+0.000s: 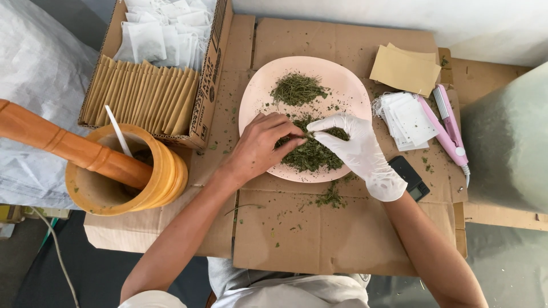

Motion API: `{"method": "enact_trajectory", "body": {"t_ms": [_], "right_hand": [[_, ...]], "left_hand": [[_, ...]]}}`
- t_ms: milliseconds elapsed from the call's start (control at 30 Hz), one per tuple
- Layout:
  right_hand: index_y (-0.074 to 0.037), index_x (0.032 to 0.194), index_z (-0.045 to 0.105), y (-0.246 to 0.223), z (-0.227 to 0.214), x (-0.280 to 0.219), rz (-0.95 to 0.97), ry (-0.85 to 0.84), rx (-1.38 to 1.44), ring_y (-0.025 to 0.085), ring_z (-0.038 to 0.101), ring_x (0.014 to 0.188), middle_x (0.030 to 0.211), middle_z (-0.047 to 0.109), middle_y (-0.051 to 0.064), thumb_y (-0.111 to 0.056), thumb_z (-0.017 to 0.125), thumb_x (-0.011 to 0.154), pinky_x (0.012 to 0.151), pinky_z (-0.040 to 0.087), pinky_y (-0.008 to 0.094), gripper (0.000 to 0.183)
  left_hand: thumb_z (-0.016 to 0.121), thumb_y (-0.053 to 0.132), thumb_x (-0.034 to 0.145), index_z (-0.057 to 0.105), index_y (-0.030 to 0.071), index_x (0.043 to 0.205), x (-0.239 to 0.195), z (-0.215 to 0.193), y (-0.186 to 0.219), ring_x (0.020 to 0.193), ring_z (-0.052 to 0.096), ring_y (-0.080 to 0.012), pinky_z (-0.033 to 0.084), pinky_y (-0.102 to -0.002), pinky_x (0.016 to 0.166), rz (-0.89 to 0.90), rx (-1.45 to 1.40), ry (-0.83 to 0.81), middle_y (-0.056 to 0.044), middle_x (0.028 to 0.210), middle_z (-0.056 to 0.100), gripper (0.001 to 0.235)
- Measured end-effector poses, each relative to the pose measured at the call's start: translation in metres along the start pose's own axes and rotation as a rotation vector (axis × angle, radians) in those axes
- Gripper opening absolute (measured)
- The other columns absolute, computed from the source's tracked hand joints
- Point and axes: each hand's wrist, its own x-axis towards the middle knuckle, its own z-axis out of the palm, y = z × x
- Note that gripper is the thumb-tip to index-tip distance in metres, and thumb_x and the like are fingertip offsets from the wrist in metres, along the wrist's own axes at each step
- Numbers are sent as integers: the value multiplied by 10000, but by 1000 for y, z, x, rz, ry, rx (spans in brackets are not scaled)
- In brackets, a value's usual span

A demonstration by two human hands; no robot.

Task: The person sorts dried green herbs on a pink plate using both hands, picking up small amounts and moving them around. A mortar and pestle, cardboard boxes, and a digital scale are visible on the table.

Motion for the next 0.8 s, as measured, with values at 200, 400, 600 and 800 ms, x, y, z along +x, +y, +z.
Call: {"method": "enact_trajectory", "body": {"t_ms": [200,400,600,800], "right_hand": [[-137,1164,844,-22,-7,0,45,-2,-44,311,708,1195,1144,807,139,-63,799,980,1162,444,523,203],[-287,1303,792,22,-17,7,-617,237,-809,233,695,1072,1071,747,-9,-130,796,955,1154,424,453,382],[-285,1280,766,24,-12,8,-653,244,-870,240,699,1103,1127,740,-19,-112,795,901,1148,428,500,418],[-270,1225,767,30,-8,8,-665,264,-871,237,695,1094,1115,732,-17,-145,786,916,1135,426,511,334]], "left_hand": [[787,67,995,809,112,1041,1,2,-6,842,729,-231,530,-359,751,18,6,45,-61,900,756,68],[782,91,1010,814,144,1034,2,11,-38,829,689,-183,514,-325,773,-12,75,66,-40,892,749,67],[776,89,1019,818,122,1046,36,3,-54,884,712,-225,553,-393,894,-70,206,58,-67,909,759,59],[819,116,982,823,158,989,90,8,-83,862,736,-225,560,-429,885,-88,368,64,-15,860,744,43]]}}
